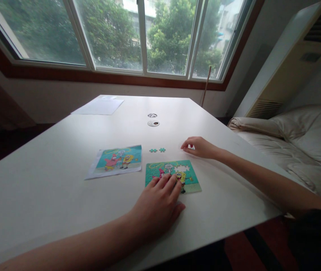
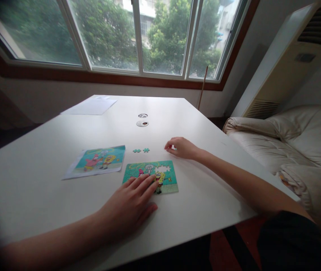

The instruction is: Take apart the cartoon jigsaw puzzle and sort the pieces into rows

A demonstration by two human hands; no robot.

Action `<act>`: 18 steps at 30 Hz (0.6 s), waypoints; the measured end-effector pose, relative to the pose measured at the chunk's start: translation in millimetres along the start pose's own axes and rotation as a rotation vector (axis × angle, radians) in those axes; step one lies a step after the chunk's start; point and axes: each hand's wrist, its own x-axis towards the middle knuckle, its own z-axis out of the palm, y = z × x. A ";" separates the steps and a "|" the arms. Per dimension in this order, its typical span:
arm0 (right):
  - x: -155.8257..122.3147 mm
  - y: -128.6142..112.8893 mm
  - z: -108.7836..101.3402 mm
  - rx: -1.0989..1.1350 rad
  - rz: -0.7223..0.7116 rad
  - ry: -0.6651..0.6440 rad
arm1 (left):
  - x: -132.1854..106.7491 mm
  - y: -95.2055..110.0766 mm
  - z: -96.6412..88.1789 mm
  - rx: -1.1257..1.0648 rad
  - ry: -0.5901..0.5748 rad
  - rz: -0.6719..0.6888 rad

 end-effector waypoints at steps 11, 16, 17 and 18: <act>86.4 -40.8 26.7 -0.015 -0.100 -0.184 | -0.2 0.1 -1.6 -0.018 -0.007 -0.002; 115.4 -46.8 30.9 0.048 -0.016 -0.434 | 0.2 0.1 -1.6 -0.026 -0.010 -0.001; 119.6 -47.3 30.8 0.059 -0.003 -0.479 | 0.3 0.2 -1.5 -0.026 -0.009 -0.001; 123.2 -47.8 30.7 0.069 0.007 -0.520 | 0.3 0.2 -1.5 -0.026 -0.009 -0.002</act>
